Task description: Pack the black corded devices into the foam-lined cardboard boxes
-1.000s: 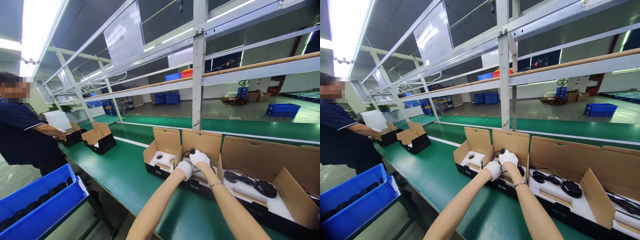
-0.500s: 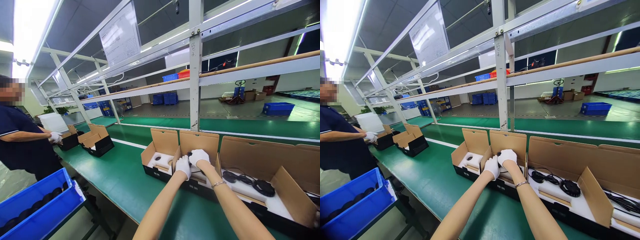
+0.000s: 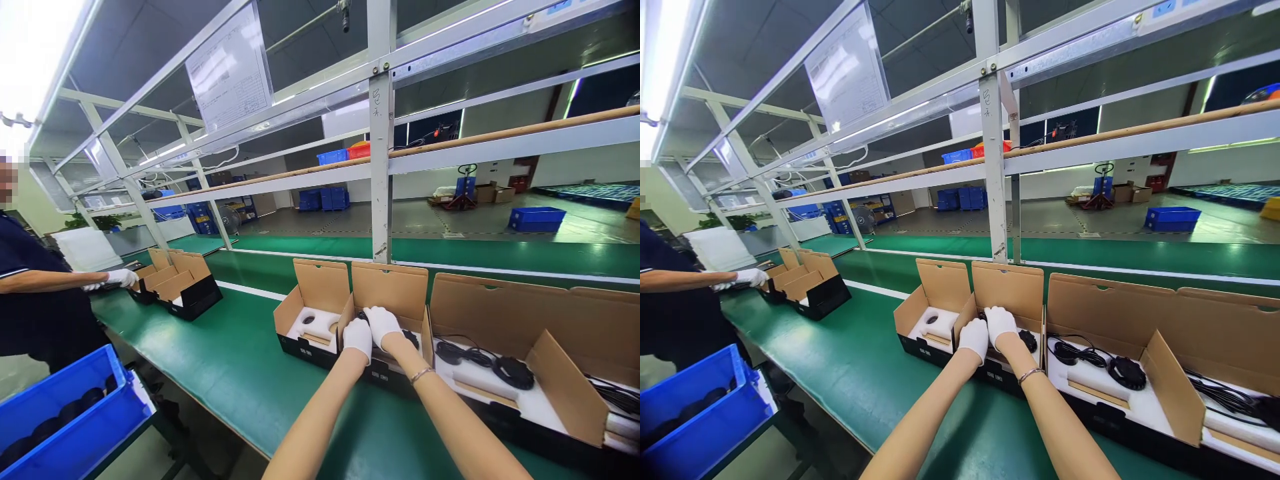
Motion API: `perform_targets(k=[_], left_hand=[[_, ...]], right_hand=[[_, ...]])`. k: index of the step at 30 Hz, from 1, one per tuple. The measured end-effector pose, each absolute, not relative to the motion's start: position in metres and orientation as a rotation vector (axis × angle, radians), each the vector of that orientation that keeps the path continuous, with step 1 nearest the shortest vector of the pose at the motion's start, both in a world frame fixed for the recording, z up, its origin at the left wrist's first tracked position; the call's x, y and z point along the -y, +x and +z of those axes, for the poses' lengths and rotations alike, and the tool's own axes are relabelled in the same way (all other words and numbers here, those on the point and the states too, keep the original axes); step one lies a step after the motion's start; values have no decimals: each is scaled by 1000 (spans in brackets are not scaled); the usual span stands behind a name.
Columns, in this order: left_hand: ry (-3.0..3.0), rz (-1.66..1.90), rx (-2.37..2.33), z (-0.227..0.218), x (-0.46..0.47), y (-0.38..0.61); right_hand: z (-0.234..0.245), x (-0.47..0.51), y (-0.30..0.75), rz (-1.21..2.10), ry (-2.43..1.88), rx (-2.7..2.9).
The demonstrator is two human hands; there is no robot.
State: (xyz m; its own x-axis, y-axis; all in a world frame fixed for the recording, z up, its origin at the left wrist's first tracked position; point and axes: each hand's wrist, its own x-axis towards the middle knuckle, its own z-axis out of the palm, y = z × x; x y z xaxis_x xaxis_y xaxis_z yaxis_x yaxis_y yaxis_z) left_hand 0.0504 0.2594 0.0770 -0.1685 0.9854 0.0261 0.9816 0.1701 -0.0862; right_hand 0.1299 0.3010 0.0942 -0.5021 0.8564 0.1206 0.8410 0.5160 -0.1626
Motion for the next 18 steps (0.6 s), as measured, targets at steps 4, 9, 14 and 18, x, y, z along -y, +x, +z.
perform_targets(k=[4, 9, 14, 18], left_hand=[[-1924, -39, 2227, 86, -259, 51], [-2103, 48, 2127, 82, -267, 39], [-2156, 174, 2164, 77, -282, 38], [-2151, 59, 2079, 87, -269, 51]], right_hand=[[89, -302, 133, 95, -1444, 2610], [84, -299, 145, 133, -1481, 2639], [93, -305, 150, 99, -1567, 2571], [89, -303, 142, 146, -1608, 2614]])
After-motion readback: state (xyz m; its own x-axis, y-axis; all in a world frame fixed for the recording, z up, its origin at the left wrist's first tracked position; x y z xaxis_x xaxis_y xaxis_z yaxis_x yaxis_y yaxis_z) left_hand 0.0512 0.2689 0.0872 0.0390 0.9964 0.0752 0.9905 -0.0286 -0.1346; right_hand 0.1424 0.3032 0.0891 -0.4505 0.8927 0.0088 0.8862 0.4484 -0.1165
